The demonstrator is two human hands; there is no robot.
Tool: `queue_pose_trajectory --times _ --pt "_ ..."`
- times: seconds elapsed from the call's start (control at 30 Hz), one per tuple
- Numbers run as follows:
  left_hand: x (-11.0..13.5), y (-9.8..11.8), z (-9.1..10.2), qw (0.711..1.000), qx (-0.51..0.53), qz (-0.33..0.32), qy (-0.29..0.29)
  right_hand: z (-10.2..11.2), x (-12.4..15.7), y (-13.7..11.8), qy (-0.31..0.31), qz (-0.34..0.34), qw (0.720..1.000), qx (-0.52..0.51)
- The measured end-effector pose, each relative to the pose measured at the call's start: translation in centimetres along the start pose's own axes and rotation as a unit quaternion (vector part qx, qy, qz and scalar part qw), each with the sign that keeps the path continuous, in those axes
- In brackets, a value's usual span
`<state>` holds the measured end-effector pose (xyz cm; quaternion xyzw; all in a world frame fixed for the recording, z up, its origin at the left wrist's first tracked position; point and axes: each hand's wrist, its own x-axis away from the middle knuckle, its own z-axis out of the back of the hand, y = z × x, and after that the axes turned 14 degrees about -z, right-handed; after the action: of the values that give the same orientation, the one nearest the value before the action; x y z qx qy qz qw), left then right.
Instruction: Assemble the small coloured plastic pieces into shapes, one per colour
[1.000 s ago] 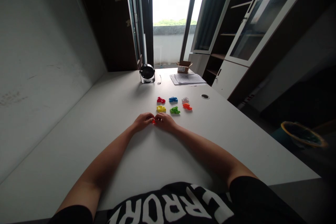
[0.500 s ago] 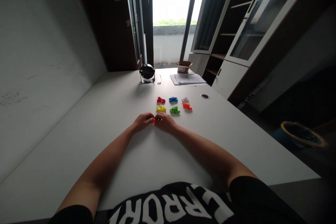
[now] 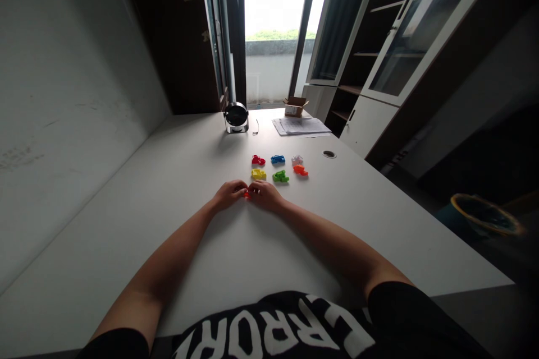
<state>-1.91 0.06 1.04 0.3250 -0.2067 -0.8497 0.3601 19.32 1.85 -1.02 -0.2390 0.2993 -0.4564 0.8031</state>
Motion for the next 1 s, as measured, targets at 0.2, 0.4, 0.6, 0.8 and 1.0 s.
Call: queue_pose_trajectory --times 0.2,0.4,0.6,0.8,1.0 --pt "-0.05 0.03 -0.03 1.0 -0.004 0.002 0.001 0.03 0.04 -0.12 0.002 -0.004 1.0 -0.006" --pt "-0.01 -0.04 0.04 1.0 -0.006 -0.004 -0.003 0.09 0.05 -0.19 0.001 -0.004 1.0 -0.01" --pt "0.0 -0.02 0.06 1.0 -0.003 0.004 -0.004 -0.04 0.04 -0.05 0.002 -0.004 1.0 -0.012" --pt "0.02 -0.03 0.09 1.0 0.008 0.003 -0.002 0.05 0.02 -0.19 0.0 -0.004 1.0 -0.008" --pt "-0.04 -0.02 0.14 1.0 0.011 0.005 0.0 0.1 -0.1 -0.33 -0.004 -0.008 1.0 -0.001"
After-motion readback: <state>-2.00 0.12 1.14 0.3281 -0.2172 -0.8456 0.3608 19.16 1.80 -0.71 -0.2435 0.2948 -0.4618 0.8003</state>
